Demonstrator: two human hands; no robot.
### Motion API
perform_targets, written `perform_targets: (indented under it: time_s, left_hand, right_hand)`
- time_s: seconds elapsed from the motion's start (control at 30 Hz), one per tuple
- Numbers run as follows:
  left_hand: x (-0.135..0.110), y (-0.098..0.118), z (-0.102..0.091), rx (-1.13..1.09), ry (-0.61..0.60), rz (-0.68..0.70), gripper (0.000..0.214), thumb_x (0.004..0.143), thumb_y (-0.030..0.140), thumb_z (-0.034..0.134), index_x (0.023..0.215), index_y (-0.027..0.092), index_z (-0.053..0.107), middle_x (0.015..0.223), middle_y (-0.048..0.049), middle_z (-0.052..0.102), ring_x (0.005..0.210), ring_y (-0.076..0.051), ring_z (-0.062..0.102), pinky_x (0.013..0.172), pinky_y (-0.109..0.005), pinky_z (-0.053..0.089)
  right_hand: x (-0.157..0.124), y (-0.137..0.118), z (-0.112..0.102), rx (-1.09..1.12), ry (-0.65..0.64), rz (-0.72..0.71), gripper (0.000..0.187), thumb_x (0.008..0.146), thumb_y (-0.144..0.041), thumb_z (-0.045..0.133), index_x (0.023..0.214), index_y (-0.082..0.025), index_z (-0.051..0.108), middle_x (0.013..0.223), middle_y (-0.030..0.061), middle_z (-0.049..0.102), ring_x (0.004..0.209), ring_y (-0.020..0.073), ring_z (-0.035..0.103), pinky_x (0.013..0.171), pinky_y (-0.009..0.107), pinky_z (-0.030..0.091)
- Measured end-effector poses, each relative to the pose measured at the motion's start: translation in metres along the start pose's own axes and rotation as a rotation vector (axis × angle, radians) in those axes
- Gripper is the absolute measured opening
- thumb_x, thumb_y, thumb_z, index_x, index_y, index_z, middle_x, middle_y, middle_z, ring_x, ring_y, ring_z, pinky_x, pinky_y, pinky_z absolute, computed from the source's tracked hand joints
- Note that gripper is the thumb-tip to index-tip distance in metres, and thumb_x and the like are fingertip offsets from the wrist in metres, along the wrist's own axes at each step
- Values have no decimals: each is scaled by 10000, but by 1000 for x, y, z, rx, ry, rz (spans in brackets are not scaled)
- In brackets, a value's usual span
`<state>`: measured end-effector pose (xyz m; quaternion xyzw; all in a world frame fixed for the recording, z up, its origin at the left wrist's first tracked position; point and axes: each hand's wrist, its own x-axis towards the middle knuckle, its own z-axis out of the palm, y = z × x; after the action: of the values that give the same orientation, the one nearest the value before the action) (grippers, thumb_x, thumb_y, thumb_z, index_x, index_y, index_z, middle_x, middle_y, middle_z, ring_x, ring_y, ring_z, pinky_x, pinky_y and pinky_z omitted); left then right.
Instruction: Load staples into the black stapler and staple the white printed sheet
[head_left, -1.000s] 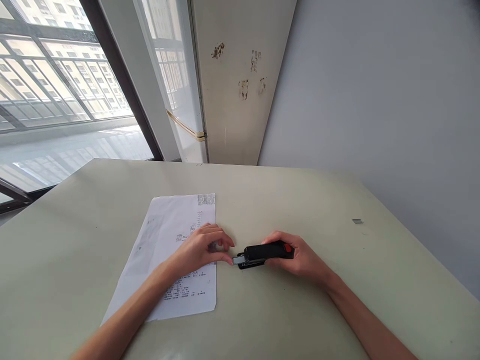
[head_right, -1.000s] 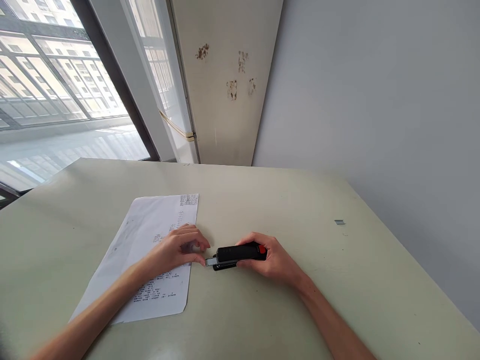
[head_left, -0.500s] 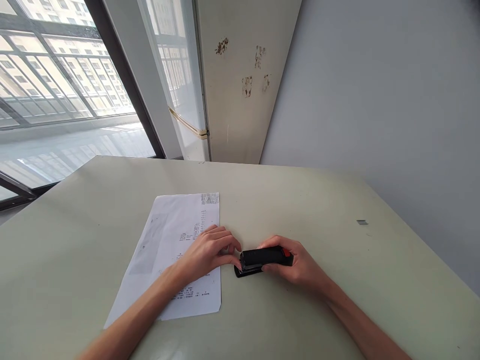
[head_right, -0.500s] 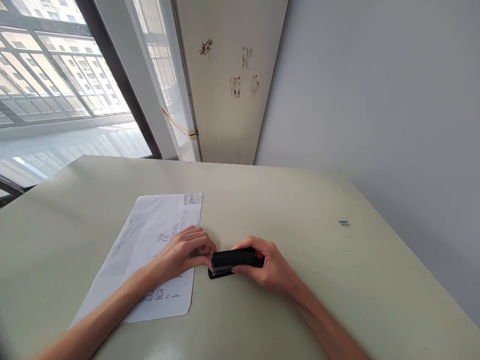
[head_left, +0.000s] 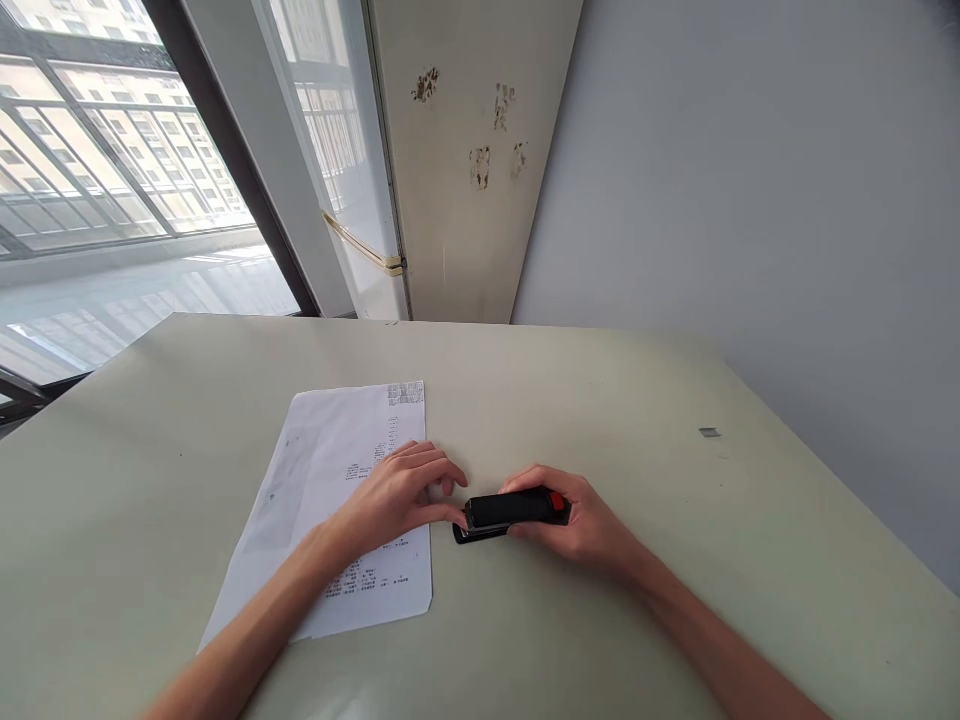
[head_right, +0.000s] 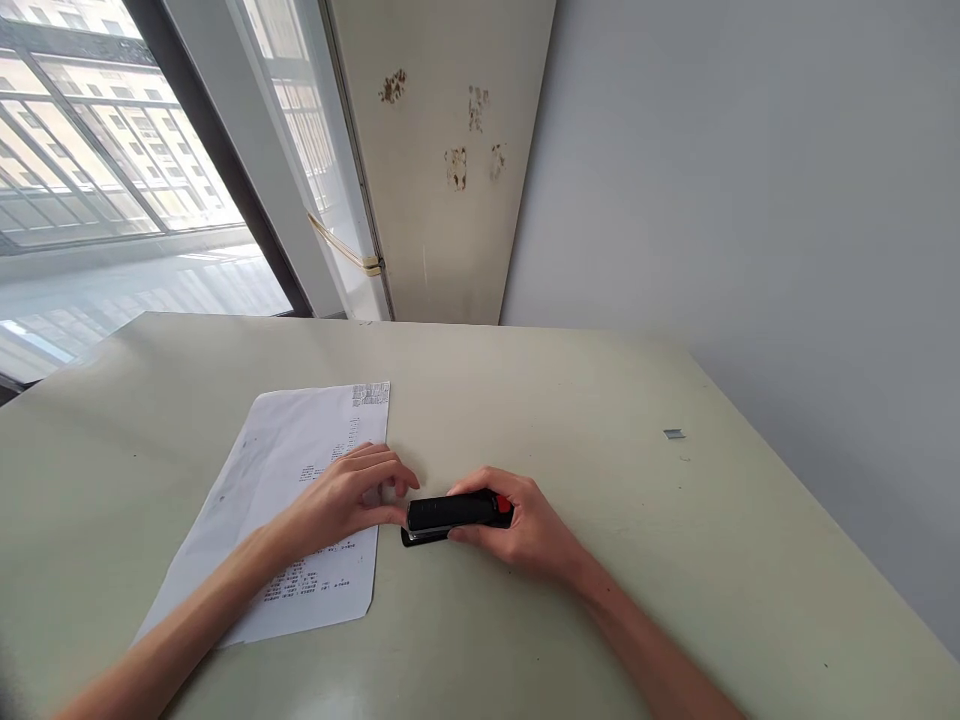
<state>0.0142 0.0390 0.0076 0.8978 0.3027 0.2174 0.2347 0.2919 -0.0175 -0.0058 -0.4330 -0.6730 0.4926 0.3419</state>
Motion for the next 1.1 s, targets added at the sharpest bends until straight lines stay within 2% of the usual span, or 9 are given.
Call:
perform_targets:
  time_s: [0.1, 0.2, 0.33, 0.47, 0.57, 0.7, 0.87, 0.97, 1.1]
  left_hand:
    - [-4, -13, -14, 97, 89, -22, 370, 931, 583, 707, 1093, 250, 719, 1061, -58, 740, 1034, -243, 661, 915, -381, 514]
    - [-15, -40, -30, 312, 282, -256, 410, 996, 585, 581, 1197, 241, 677, 1295, -100, 684, 1267, -315, 567, 1098, -512, 434]
    - [-33, -76, -51, 482, 314, -633, 649, 1001, 668, 423, 1411, 179, 544, 1547, -179, 515, 1489, -398, 343, 1181, -603, 305]
    - [-44, -90, -67, 494, 270, -824, 864, 888, 779, 487, 1504, 174, 447, 1496, -197, 549, 1485, -437, 333, 1180, -602, 261]
    - [-46, -88, -72, 472, 232, -830, 985, 729, 849, 637, 1466, 211, 498, 1391, -185, 592, 1389, -460, 407, 1150, -611, 275]
    - [-41, -75, -67, 375, 156, -706, 798, 656, 835, 729, 1153, 214, 668, 1194, -149, 662, 1271, -424, 479, 1114, -598, 323]
    - [-35, -50, -56, -3, 34, -563, 535, 840, 733, 658, 1008, 225, 665, 1012, -53, 726, 920, -260, 653, 810, -364, 509]
    - [-39, -37, -50, -181, 9, -558, 451, 933, 664, 605, 1041, 235, 690, 855, -7, 726, 683, -179, 616, 596, -276, 441]
    - [-39, -22, -41, -246, -19, -531, 427, 969, 621, 587, 1026, 224, 733, 777, 1, 711, 595, -137, 543, 528, -251, 367]
  right_hand:
    - [0, 0, -3, -19, 3, 6, 253, 836, -382, 815, 1050, -280, 725, 1074, 34, 771, 937, 227, 701, 801, 340, 551]
    - [-1, 0, -7, -55, 43, 24, 250, 841, -377, 809, 1059, -284, 732, 1030, 19, 759, 898, 209, 679, 779, 322, 533]
    - [0, 0, -12, -101, 105, 47, 234, 859, -401, 790, 1057, -289, 734, 978, 7, 743, 865, 202, 660, 772, 322, 527]
    - [1, 0, -17, -112, 126, 51, 264, 861, -429, 791, 1076, -288, 732, 972, 4, 742, 850, 199, 657, 771, 326, 529]
    - [0, 1, -23, -123, 133, 60, 285, 858, -450, 796, 1081, -285, 733, 989, 9, 741, 880, 207, 662, 807, 336, 532]
    - [-1, 5, -33, -144, 161, 102, 342, 854, -515, 791, 1108, -293, 734, 1014, 13, 738, 902, 219, 652, 833, 351, 533]
    - [-1, 10, -50, -184, 167, 138, 363, 847, -550, 791, 1112, -308, 739, 1014, 11, 733, 897, 220, 636, 820, 346, 521]
    - [-2, 12, -57, -182, 166, 148, 357, 845, -550, 793, 1108, -314, 741, 1024, 12, 734, 904, 224, 635, 816, 346, 516]
    - [-4, 15, -58, -163, 169, 170, 361, 842, -550, 793, 1109, -316, 734, 1017, 12, 730, 892, 223, 638, 802, 344, 521]
